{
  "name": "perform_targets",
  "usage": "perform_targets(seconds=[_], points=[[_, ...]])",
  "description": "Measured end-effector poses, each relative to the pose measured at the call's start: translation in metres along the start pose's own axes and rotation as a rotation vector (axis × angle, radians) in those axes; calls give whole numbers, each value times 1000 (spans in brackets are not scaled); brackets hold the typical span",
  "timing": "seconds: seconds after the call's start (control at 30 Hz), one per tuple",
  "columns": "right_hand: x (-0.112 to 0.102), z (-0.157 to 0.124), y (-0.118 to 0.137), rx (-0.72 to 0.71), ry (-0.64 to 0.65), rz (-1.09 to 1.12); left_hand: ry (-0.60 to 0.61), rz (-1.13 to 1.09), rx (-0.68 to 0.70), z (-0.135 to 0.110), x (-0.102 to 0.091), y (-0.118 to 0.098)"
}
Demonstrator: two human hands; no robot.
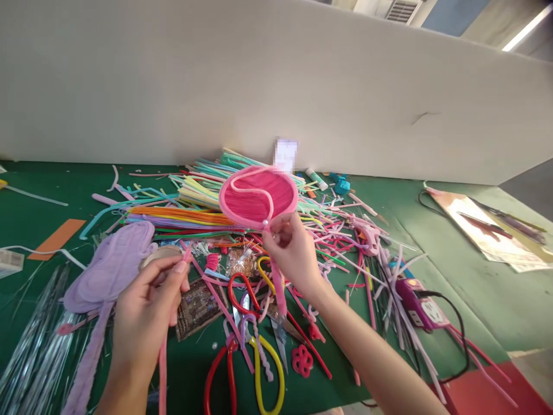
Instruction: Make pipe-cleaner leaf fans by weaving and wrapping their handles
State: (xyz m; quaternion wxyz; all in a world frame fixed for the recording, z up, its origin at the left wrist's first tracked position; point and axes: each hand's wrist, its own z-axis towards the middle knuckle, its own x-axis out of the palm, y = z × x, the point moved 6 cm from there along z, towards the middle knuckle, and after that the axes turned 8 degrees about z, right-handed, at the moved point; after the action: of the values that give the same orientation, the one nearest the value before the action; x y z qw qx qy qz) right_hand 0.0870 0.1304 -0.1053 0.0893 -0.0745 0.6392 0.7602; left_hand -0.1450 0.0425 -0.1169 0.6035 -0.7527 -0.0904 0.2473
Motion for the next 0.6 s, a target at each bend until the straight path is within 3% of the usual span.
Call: perform_targets(seconds=[0.13,0.27,0.43,0.6], points=[[6,52,-12,-55,38,-46,-9,-7,-5,-2,0,-1],[11,83,-47,100,87,-55,-4,7,-19,-4,1,0],[11,79,-67,196,176,-25,-10,6,-27,-2,2,5],[-2,67,-72,197,83,-152,18,-2,-55,-2,10,6]])
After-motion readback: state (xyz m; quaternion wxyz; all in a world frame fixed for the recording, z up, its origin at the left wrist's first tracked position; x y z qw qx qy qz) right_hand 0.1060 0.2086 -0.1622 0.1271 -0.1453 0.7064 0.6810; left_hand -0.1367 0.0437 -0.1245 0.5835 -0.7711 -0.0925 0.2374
